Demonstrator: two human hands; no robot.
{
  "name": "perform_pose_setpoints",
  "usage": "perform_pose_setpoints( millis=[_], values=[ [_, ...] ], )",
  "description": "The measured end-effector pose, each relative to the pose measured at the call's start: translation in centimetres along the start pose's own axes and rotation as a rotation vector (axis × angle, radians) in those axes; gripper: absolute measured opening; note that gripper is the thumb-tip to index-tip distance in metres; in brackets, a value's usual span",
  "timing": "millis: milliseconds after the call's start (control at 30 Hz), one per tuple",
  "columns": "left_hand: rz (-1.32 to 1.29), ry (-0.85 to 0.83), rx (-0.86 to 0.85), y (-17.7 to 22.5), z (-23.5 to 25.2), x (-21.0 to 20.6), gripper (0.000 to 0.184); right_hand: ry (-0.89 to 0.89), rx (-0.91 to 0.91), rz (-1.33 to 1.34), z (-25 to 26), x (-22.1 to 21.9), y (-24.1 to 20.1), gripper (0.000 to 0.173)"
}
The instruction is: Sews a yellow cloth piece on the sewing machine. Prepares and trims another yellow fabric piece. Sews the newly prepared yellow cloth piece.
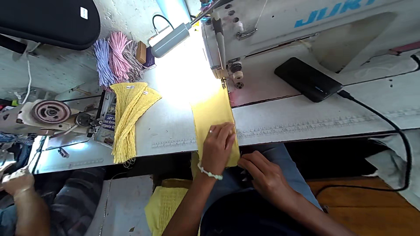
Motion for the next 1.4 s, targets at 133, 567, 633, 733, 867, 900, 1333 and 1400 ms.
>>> perform_pose_setpoints(
  millis=[133,567,633,733,867,900,1333,1400],
  values=[
    [0.095,0.056,-0.026,0.9,-2.7,-0.5,0.028,-0.004,0.006,-0.026,-0.2,0.0,-0.1,0.015],
    [-0.068,-0.132,-0.073,-0.1,-2.7,0.3,0.028,-0.038,0.004,-0.078,0.0,-0.3,-0.3,0.015],
    [-0.042,-0.105,-0.032,0.0,-2.5,0.3,0.034,-0.029,0.003,-0.086,-0.1,-0.2,-0.3,0.015],
    [-0.013,-0.076,0.024,0.3,-2.1,0.1,0.035,-0.015,0.0,-0.081,-0.4,-0.2,-0.1,0.015],
    [-0.076,-0.031,0.062,0.4,-2.2,0.0,0.018,-0.002,-0.014,-0.064,-0.6,-0.2,-0.2,0.014],
    [-0.097,-0.029,0.075,0.4,-2.1,0.1,0.017,0.005,-0.01,-0.063,-0.5,-0.2,-0.2,0.014],
    [-0.229,-0.166,0.109,-0.5,-2.0,0.2,0.022,-0.098,0.089,-0.167,0.4,0.0,-0.9,0.013],
    [-0.193,-0.146,0.057,-0.7,-2.3,0.1,0.027,-0.11,0.081,-0.172,0.5,0.2,-1.3,0.011]
  ],
)
Point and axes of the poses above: each hand's wrist, its own z-axis towards the middle knuckle, its own x-axis out of the back of the hand, y = z × x, the point moved 6 cm from there along z, towards the middle knuckle, and after that the axes turned 6 degrees about -y, right-handed, at the moved point
